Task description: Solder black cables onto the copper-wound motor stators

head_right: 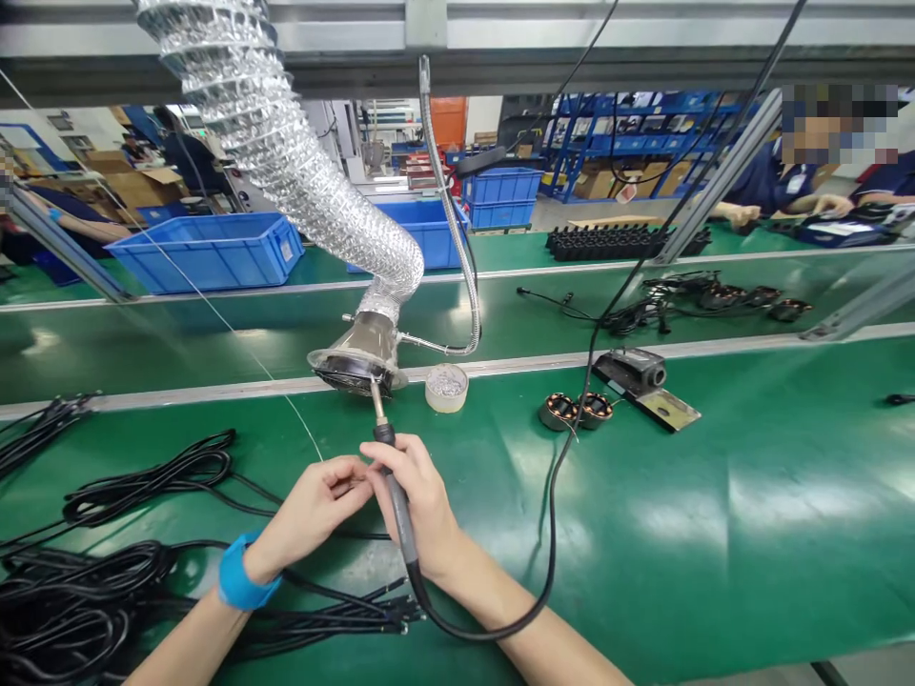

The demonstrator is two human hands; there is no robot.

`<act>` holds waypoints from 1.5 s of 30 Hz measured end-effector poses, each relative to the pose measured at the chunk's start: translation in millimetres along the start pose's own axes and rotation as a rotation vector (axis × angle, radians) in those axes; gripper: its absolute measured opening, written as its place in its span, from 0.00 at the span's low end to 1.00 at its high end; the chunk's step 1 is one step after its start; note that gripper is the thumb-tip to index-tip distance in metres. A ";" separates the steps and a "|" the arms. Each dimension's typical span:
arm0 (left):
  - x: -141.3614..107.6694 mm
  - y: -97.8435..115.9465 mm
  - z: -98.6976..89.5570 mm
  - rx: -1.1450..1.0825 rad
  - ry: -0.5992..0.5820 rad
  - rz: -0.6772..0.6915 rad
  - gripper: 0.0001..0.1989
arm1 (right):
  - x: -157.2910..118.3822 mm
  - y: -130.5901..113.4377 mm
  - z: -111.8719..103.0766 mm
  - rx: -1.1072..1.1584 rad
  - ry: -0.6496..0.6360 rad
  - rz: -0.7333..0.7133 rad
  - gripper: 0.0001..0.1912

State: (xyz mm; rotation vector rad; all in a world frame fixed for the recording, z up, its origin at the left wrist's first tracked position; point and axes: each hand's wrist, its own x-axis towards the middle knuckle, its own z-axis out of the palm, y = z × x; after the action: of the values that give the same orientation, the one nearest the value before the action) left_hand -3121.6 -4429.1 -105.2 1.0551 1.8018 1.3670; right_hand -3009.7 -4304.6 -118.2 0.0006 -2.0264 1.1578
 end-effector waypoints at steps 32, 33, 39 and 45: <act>26.8 -12.3 -0.6 0.027 0.168 -0.059 0.08 | -6.6 7.5 -24.0 -0.203 0.160 0.060 0.11; 26.9 -11.9 -0.7 0.026 0.168 -0.060 0.08 | -6.8 7.6 -24.2 -0.203 0.155 0.058 0.11; 28.0 -11.5 -1.1 0.017 0.165 -0.066 0.09 | -8.1 7.7 -23.3 -0.221 0.150 0.070 0.11; 26.6 -12.7 -0.5 0.015 0.163 -0.060 0.09 | -9.4 9.7 -23.2 -0.143 0.205 0.180 0.13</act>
State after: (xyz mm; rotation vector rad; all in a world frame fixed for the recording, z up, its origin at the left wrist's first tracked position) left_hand -3137.5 -4407.8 -117.9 0.9122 1.9480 1.4408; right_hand -2992.2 -4285.4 -124.9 -0.3643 -1.9503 1.0720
